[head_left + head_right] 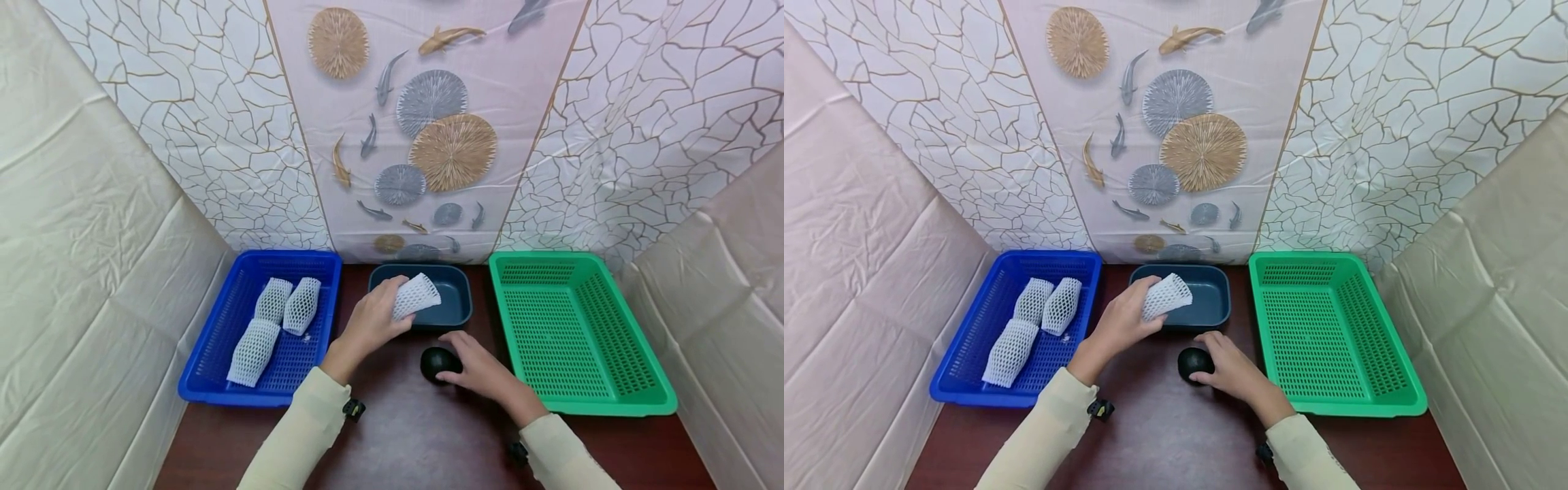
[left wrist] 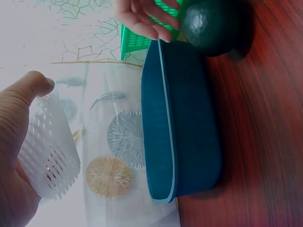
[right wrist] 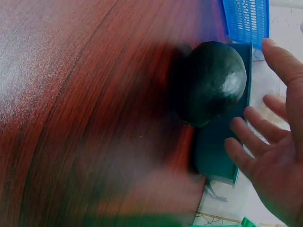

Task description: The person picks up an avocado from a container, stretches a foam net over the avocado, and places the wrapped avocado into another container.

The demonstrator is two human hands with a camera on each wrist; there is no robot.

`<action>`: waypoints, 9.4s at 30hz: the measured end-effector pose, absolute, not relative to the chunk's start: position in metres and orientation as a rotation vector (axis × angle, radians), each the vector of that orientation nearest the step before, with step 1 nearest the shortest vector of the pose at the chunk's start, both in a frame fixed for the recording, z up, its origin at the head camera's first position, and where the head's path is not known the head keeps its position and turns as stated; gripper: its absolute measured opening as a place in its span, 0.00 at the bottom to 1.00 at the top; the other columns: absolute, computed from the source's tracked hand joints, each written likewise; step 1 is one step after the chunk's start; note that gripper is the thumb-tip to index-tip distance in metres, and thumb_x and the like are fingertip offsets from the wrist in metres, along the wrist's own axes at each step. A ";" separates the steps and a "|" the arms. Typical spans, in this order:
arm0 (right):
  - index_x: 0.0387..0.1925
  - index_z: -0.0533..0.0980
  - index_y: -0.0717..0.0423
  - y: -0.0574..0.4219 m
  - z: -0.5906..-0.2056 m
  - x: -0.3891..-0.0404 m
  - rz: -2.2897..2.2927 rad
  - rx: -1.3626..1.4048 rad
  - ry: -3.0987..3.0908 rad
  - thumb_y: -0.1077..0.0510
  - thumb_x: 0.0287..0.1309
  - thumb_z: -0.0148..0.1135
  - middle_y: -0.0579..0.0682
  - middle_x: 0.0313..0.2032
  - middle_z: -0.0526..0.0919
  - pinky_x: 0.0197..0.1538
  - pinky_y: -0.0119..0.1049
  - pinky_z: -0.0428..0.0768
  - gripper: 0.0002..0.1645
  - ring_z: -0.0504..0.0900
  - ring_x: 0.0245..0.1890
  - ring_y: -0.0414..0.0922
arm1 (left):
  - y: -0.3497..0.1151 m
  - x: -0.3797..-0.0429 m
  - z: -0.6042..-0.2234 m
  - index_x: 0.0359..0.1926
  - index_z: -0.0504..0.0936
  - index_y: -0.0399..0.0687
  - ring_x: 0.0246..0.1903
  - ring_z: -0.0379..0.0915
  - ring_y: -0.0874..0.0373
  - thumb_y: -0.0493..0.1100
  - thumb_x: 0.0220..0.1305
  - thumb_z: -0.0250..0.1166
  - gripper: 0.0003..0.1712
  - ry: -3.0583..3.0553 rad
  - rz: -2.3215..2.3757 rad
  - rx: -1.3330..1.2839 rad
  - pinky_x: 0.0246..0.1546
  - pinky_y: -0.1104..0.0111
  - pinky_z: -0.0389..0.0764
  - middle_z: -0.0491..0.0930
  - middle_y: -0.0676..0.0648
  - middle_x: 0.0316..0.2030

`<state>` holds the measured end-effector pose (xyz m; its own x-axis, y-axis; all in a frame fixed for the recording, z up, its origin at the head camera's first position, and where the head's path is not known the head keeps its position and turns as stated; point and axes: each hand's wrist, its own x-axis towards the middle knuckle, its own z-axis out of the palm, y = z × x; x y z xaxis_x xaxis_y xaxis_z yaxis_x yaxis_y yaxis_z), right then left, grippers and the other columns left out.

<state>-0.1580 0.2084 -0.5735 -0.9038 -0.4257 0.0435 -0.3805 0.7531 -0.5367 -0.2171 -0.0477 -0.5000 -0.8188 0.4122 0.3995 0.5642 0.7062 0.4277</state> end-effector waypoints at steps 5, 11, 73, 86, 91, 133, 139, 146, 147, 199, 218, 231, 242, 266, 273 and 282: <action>0.69 0.69 0.56 0.207 -0.578 -0.159 -0.795 -0.578 2.791 0.43 0.54 0.79 0.56 0.65 0.75 0.64 0.53 0.77 0.47 0.75 0.64 0.53 | -0.049 -0.217 -0.501 0.70 0.69 0.46 0.50 0.80 0.52 0.51 0.60 0.76 0.42 -2.624 -0.757 -0.812 0.53 0.55 0.84 0.80 0.45 0.58; 0.73 0.66 0.56 0.207 -0.586 -0.161 -0.780 -0.543 2.717 0.47 0.52 0.80 0.59 0.68 0.72 0.66 0.55 0.75 0.52 0.72 0.68 0.57 | -0.051 -0.216 -0.506 0.70 0.69 0.47 0.51 0.80 0.52 0.51 0.59 0.75 0.41 -2.600 -0.699 -0.832 0.54 0.56 0.83 0.80 0.45 0.57; 0.76 0.62 0.57 0.231 -0.468 -0.179 -1.000 -0.583 2.999 0.50 0.59 0.76 0.64 0.69 0.73 0.56 0.60 0.81 0.50 0.78 0.62 0.62 | -0.053 -0.218 -0.505 0.70 0.68 0.46 0.52 0.80 0.51 0.50 0.61 0.75 0.41 -2.622 -0.656 -0.867 0.56 0.55 0.83 0.80 0.43 0.59; 0.76 0.63 0.56 0.228 -0.452 -0.186 -0.976 -0.675 2.923 0.50 0.62 0.74 0.62 0.68 0.71 0.52 0.54 0.84 0.47 0.79 0.59 0.58 | -0.048 -0.217 -0.505 0.70 0.70 0.42 0.56 0.79 0.49 0.49 0.61 0.75 0.40 -2.569 -0.510 -0.952 0.56 0.53 0.82 0.80 0.42 0.61; 0.78 0.61 0.56 0.227 -0.451 -0.186 -0.960 -0.698 2.889 0.50 0.64 0.72 0.62 0.66 0.69 0.45 0.44 0.83 0.47 0.79 0.49 0.52 | -0.045 -0.215 -0.505 0.70 0.70 0.43 0.56 0.80 0.49 0.49 0.61 0.75 0.40 -2.556 -0.489 -0.987 0.56 0.54 0.82 0.81 0.42 0.60; 0.61 0.79 0.55 0.212 -0.465 -0.184 -1.025 -0.865 2.991 0.56 0.54 0.79 0.55 0.58 0.83 0.44 0.43 0.86 0.32 0.84 0.48 0.47 | -0.019 -0.206 -0.507 0.73 0.64 0.41 0.55 0.77 0.52 0.56 0.58 0.77 0.50 -2.649 -0.664 -1.021 0.61 0.56 0.80 0.76 0.43 0.62; 0.59 0.80 0.59 0.208 -0.466 -0.185 -0.956 -0.879 3.017 0.57 0.54 0.79 0.56 0.56 0.84 0.43 0.41 0.86 0.31 0.84 0.44 0.46 | -0.016 -0.204 -0.508 0.74 0.63 0.42 0.57 0.75 0.52 0.56 0.58 0.77 0.51 -2.688 -0.669 -1.022 0.63 0.57 0.78 0.75 0.43 0.64; 0.60 0.78 0.61 0.204 -0.466 -0.188 -0.916 -0.814 2.935 0.59 0.57 0.76 0.58 0.57 0.84 0.47 0.44 0.87 0.30 0.85 0.47 0.49 | -0.013 -0.203 -0.511 0.75 0.60 0.42 0.58 0.75 0.52 0.54 0.56 0.78 0.54 -2.694 -0.689 -1.044 0.63 0.58 0.78 0.74 0.42 0.64; 0.61 0.78 0.62 0.203 -0.466 -0.188 -0.911 -0.807 2.922 0.60 0.58 0.76 0.59 0.57 0.83 0.47 0.44 0.87 0.30 0.85 0.48 0.49 | -0.013 -0.203 -0.511 0.76 0.59 0.42 0.58 0.75 0.52 0.54 0.56 0.78 0.55 -2.698 -0.692 -1.047 0.63 0.58 0.78 0.74 0.42 0.64; 0.61 0.77 0.59 0.207 -0.493 -0.187 -1.446 -0.631 2.638 0.72 0.61 0.63 0.57 0.55 0.82 0.50 0.37 0.86 0.26 0.84 0.52 0.50 | -0.018 -0.198 -0.508 0.73 0.64 0.41 0.54 0.79 0.52 0.61 0.57 0.76 0.52 -2.634 -0.473 -1.050 0.58 0.58 0.82 0.78 0.42 0.61; 0.65 0.75 0.59 0.197 -0.483 -0.186 -1.379 -0.705 2.767 0.64 0.67 0.66 0.59 0.57 0.82 0.51 0.51 0.86 0.26 0.87 0.50 0.54 | -0.037 -0.201 -0.504 0.74 0.63 0.41 0.57 0.77 0.51 0.57 0.59 0.76 0.50 -2.715 -0.724 -0.952 0.61 0.59 0.80 0.75 0.42 0.63; 0.63 0.75 0.54 0.167 -0.482 -0.183 -1.068 -0.996 3.015 0.55 0.69 0.66 0.52 0.62 0.78 0.61 0.47 0.81 0.24 0.78 0.63 0.48 | -0.097 -0.215 -0.495 0.68 0.68 0.35 0.50 0.79 0.42 0.53 0.54 0.80 0.48 -2.693 -0.707 -0.545 0.51 0.49 0.84 0.76 0.35 0.55; 0.67 0.74 0.55 0.117 -0.491 -0.182 -0.852 -1.315 2.937 0.54 0.70 0.65 0.51 0.68 0.74 0.68 0.45 0.75 0.27 0.74 0.68 0.47 | -0.147 -0.220 -0.482 0.69 0.65 0.31 0.49 0.78 0.32 0.54 0.57 0.77 0.49 -2.797 -0.724 -0.277 0.48 0.43 0.83 0.72 0.28 0.57; 0.78 0.61 0.48 0.034 -0.535 -0.183 -0.397 -1.631 2.736 0.51 0.69 0.66 0.52 0.80 0.58 0.73 0.43 0.71 0.42 0.69 0.73 0.49 | -0.213 -0.214 -0.512 0.65 0.64 0.19 0.52 0.77 0.24 0.54 0.60 0.74 0.49 -3.114 -0.609 -0.034 0.49 0.38 0.80 0.74 0.17 0.55; 0.79 0.59 0.45 0.029 -0.542 -0.184 -0.276 -1.618 2.736 0.49 0.69 0.66 0.50 0.80 0.57 0.73 0.42 0.70 0.43 0.71 0.72 0.50 | -0.218 -0.210 -0.522 0.72 0.53 0.16 0.61 0.70 0.22 0.55 0.62 0.71 0.57 -3.267 -0.692 0.068 0.57 0.37 0.76 0.65 0.15 0.64; 0.82 0.54 0.41 0.027 -0.551 -0.187 -0.235 -1.574 2.651 0.48 0.72 0.62 0.47 0.83 0.49 0.72 0.43 0.71 0.44 0.69 0.73 0.48 | -0.219 -0.201 -0.535 0.72 0.50 0.16 0.65 0.68 0.24 0.55 0.61 0.71 0.59 -3.362 -0.770 0.101 0.61 0.38 0.74 0.63 0.15 0.66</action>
